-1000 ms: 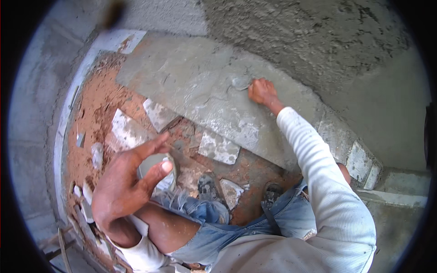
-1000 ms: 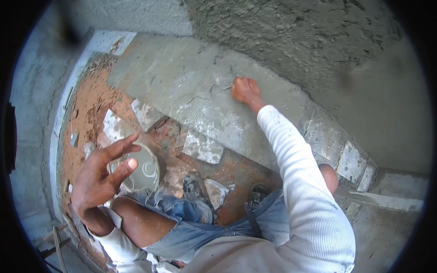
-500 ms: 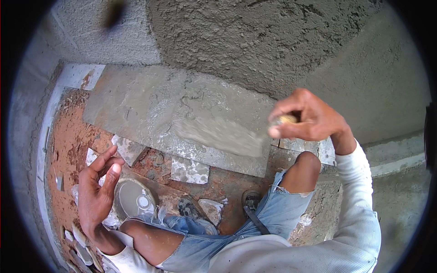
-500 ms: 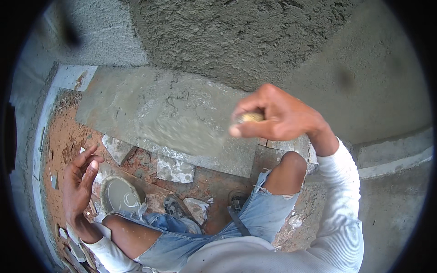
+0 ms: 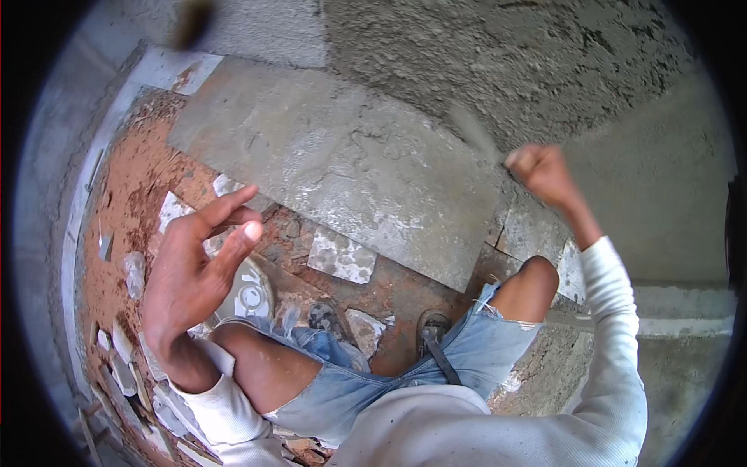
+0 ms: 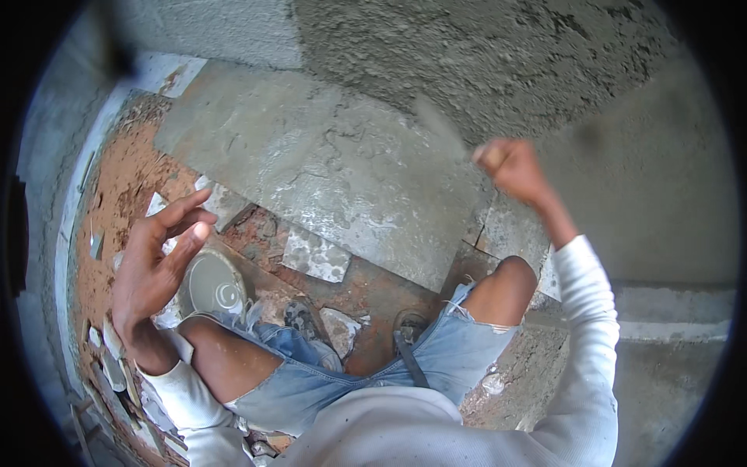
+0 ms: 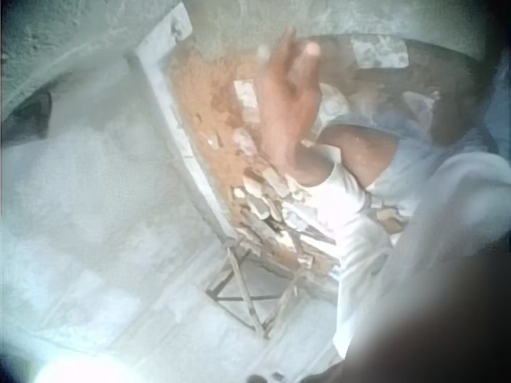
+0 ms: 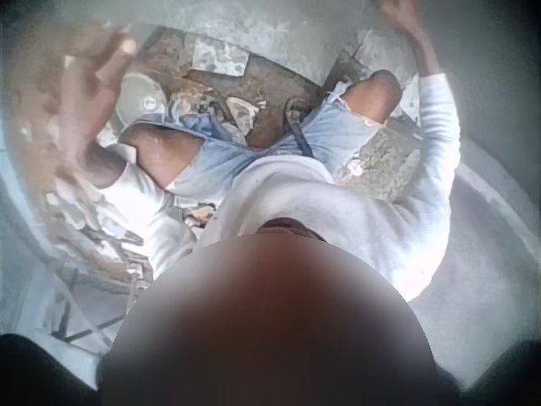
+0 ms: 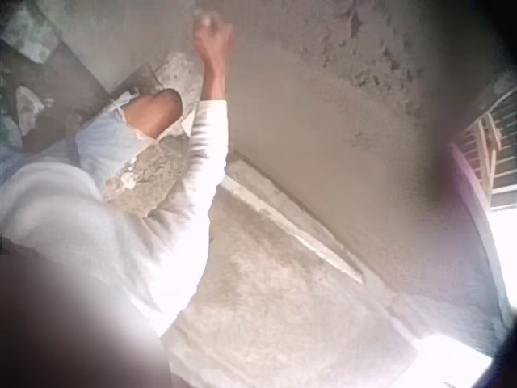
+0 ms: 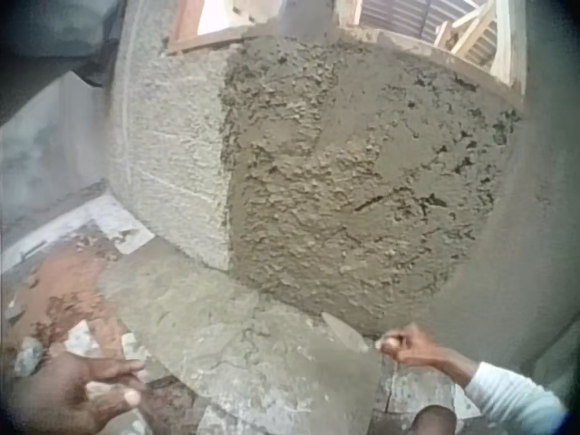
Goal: Applying and smoothing mortar onto a wall or ledge using a trowel.
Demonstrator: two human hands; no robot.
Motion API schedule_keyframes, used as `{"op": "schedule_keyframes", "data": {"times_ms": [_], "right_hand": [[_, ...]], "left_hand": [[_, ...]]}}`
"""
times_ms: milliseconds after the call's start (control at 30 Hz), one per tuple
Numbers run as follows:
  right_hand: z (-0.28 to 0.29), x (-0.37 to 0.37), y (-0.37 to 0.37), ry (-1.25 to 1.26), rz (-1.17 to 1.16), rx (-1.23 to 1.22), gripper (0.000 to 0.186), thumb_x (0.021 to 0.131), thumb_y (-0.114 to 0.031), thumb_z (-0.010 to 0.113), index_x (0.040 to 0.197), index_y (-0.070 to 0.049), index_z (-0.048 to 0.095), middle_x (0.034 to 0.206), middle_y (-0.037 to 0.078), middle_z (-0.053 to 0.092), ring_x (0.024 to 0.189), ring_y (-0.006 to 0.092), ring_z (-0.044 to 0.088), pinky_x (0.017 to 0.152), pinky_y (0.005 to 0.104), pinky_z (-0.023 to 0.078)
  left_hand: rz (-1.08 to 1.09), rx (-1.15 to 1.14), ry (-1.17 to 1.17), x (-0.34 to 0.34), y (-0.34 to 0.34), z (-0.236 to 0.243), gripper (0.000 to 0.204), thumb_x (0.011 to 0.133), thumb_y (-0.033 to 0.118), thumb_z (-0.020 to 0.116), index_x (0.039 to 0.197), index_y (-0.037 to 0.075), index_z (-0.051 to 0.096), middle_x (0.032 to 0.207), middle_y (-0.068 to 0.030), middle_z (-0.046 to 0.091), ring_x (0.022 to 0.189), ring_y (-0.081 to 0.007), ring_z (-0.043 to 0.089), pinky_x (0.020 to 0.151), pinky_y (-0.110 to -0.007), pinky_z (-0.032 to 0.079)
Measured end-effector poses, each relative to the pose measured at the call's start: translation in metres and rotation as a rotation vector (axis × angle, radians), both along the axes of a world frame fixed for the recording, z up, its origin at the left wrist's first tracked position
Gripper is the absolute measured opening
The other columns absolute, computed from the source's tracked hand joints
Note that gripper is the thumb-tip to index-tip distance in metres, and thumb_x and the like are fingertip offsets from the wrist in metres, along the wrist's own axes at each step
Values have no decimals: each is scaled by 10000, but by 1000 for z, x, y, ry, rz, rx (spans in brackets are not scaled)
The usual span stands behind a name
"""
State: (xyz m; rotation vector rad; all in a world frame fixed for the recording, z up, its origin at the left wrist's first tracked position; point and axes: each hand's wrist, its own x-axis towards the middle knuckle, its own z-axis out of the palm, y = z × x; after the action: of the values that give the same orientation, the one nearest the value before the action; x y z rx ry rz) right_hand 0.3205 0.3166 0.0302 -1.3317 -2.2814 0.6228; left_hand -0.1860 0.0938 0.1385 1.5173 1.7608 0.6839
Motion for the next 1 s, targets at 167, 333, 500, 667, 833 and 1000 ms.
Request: {"op": "schedule_keyframes", "data": {"times_ms": [167,333,500,667,833,1000], "right_hand": [[-170,-94,-8,-441,213,-182,247,915,-266,711,911,-24,763,844,216,757,789,410,727,757,500,566],[-247,-186,84,-376,-113,47,349,967,-331,639,972,1,745,1072,270,750,1043,450,713,938,533,559],[-198,-214,63,-232,-273,16,363,970,-333,642,1002,16,736,1074,289,742,1086,457,706,953,536,554],[-103,-180,50,-269,-165,152,363,976,-336,648,1047,15,714,853,269,727,856,483,711,818,553,571],[39,-153,3,-316,98,136,335,994,-325,648,1014,6,689,797,234,702,837,436,701,800,559,545],[120,-129,-33,-67,517,-147,335,1008,-356,683,950,-30,730,680,90,684,585,205,674,518,376,497]], "left_hand": [[-22,-4,127,0,-31,23,511,1000,250,728,1422,-21,635,1128,-223,773,1115,-343,744,990,-414,535],[-32,-128,165,7,-39,24,567,1000,327,721,1414,-48,626,1120,-252,756,1128,-431,725,980,-437,536],[-40,-121,127,4,-50,31,543,1011,263,721,1469,-5,604,1149,-181,768,1060,-254,708,965,-402,525],[48,-68,-34,-17,-26,12,493,1046,214,687,1481,0,599,1142,-100,765,1072,-181,683,976,-338,519],[344,177,-140,-47,-1,-24,503,1064,165,675,1528,12,557,1069,-48,729,1026,-134,668,1003,-306,509],[422,230,-77,-56,-13,-22,482,1081,156,633,1530,1,551,1048,-44,720,1012,-120,660,952,-297,515]]}}
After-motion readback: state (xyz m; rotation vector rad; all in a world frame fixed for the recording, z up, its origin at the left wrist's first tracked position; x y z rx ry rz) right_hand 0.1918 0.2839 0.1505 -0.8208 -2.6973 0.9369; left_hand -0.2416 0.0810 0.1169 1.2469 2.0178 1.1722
